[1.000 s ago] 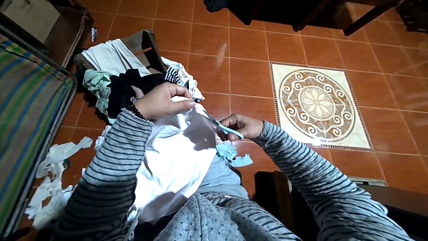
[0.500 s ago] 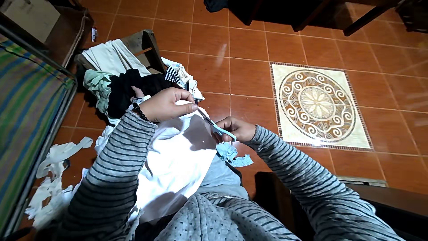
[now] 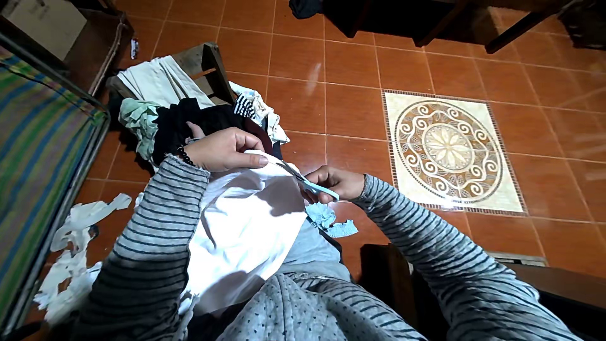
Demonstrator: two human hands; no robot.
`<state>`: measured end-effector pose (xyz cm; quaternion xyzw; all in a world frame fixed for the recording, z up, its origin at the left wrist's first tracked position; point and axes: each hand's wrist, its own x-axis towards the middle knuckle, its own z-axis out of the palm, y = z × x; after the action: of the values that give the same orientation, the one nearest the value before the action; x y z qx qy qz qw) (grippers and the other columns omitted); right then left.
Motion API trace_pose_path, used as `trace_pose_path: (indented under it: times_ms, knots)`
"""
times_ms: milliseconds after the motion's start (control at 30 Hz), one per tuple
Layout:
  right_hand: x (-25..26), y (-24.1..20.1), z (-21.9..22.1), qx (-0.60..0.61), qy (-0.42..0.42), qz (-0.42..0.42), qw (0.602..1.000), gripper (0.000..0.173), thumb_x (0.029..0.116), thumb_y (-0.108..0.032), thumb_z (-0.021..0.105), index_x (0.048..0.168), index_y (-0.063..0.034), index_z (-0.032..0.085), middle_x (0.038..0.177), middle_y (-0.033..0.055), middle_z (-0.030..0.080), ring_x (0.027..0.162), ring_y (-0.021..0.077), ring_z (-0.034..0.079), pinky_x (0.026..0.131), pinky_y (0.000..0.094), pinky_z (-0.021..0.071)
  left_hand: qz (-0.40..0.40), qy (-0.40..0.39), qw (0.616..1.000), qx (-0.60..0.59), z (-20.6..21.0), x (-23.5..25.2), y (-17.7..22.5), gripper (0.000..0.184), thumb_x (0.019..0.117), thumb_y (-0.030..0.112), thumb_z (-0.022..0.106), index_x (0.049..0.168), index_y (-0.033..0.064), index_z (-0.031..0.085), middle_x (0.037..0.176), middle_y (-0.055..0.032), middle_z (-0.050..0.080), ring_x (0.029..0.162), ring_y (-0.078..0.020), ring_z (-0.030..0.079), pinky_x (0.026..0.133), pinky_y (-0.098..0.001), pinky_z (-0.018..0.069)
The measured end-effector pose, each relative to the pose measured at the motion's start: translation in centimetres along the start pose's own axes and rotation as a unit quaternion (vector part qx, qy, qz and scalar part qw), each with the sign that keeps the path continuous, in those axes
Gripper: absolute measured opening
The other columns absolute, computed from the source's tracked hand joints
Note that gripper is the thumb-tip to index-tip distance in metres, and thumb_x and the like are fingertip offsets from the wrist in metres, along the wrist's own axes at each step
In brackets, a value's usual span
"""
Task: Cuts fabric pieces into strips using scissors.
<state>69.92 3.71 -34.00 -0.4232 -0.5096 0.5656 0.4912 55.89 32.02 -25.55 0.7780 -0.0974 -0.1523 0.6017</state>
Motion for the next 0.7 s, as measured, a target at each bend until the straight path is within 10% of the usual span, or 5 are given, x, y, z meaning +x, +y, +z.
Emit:
trace_pose_path:
  times_ms: [700]
  knots:
    - [-0.24,-0.16,-0.1,0.003,-0.004,0.01,1.0,0.031,0.0927,-0.048,0.072,0.09,-0.0171,0.068,0.079,-0.0149,0.066,0.071,-0.0059,0.06,0.063,0.0154,0.0493,0.036,0.048,0.998,0.017,-0.37,-0.31,-0.28,0.008,0.0919,0.014,0.069,0.085,0.0107,0.071,0.069,0.0089,0.067,0.061,0.0038,0.061,0.057,-0.0136,0.0506]
